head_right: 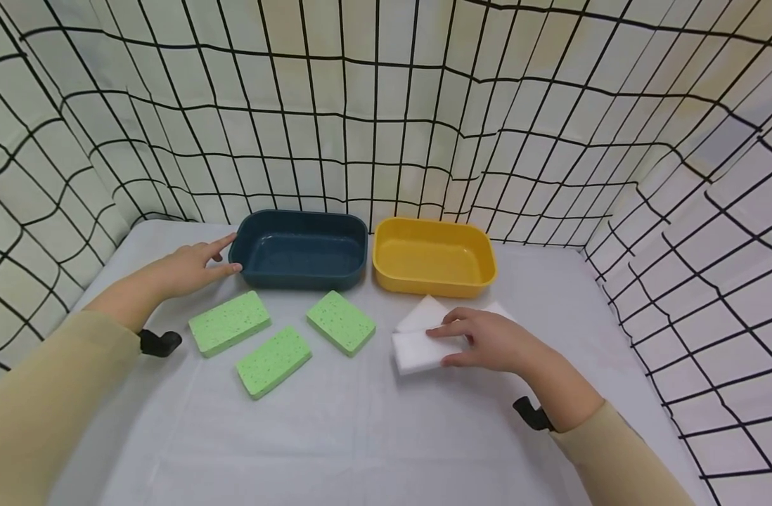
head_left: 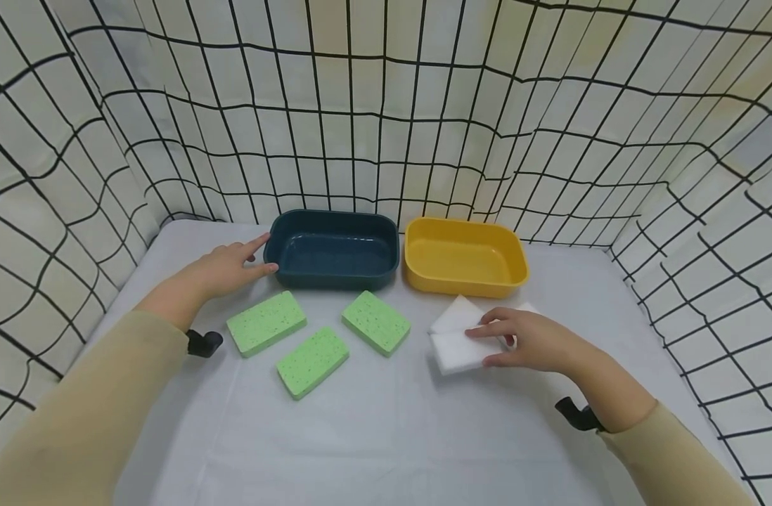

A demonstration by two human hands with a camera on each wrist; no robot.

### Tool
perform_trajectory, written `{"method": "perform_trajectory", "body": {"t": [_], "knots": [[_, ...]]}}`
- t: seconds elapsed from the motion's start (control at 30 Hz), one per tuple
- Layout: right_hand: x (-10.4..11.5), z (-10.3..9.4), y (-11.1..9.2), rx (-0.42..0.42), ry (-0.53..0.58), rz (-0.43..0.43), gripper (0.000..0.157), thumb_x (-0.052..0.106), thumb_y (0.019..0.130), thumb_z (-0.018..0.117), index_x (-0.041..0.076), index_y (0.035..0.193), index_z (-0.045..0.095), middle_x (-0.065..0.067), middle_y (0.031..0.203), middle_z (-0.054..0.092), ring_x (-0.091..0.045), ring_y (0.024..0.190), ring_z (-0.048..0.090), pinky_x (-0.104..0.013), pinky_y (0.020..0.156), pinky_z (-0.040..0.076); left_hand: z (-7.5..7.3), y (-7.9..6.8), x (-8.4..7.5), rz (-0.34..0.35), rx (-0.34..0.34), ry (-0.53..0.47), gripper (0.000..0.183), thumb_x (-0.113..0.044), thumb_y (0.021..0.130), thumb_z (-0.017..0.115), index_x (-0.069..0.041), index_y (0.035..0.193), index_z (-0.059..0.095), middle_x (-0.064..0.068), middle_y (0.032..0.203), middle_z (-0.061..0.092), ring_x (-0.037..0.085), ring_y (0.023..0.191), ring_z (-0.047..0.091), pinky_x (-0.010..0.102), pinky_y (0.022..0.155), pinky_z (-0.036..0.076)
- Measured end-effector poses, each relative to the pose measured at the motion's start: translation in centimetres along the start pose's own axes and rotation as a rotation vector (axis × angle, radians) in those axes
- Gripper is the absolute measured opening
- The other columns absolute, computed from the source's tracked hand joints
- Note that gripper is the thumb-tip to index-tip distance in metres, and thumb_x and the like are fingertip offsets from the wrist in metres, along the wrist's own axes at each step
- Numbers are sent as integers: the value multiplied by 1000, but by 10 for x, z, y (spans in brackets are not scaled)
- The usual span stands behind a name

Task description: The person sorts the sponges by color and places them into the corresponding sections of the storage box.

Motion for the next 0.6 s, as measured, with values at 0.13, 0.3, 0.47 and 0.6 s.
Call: {"method": "perform_trajectory", "body": {"t": [0.13,0.3,0.47,0.6], "knots": [[4,-5,6,-8,-10,-15,51,48,81,80,39,129,66,5,125,59,-13,84,52,-28,70,47,1,0,0,-6,5,-2,93,-76,93,34,-22,161,0,30,140,48,59,130,33,75,99,29],[8,-9,14,-14,6,3,51,47,81,80,40,129,66,6,126,59,-15,86,53,-29,70,48,2,0,0,-13,10,-5,92,-75,93,34,-22,161,0,30,140,48,59,130,32,76,99,29],[11,-14,26,-30,-1,-5,51,44,81,81,38,129,67,4,128,59,-17,87,53,-30,71,48,1,-1,-1,-10,1,-5,90,-72,95,36,-22,161,1,29,139,49,58,130,33,75,98,30],[16,-19,37,-48,4,-45,50,42,82,81,35,129,67,4,128,59,-18,86,54,-30,71,48,2,-1,0,-13,2,-9,89,-71,96,37,-22,161,0,29,140,49,59,130,33,75,98,30]]}}
Point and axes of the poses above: each hand's wrist, its own y-axis towards the middle knuckle, its own z-axis out of the palm, x = y × z, the point moved 5 cm from there along y, towards the middle knuckle
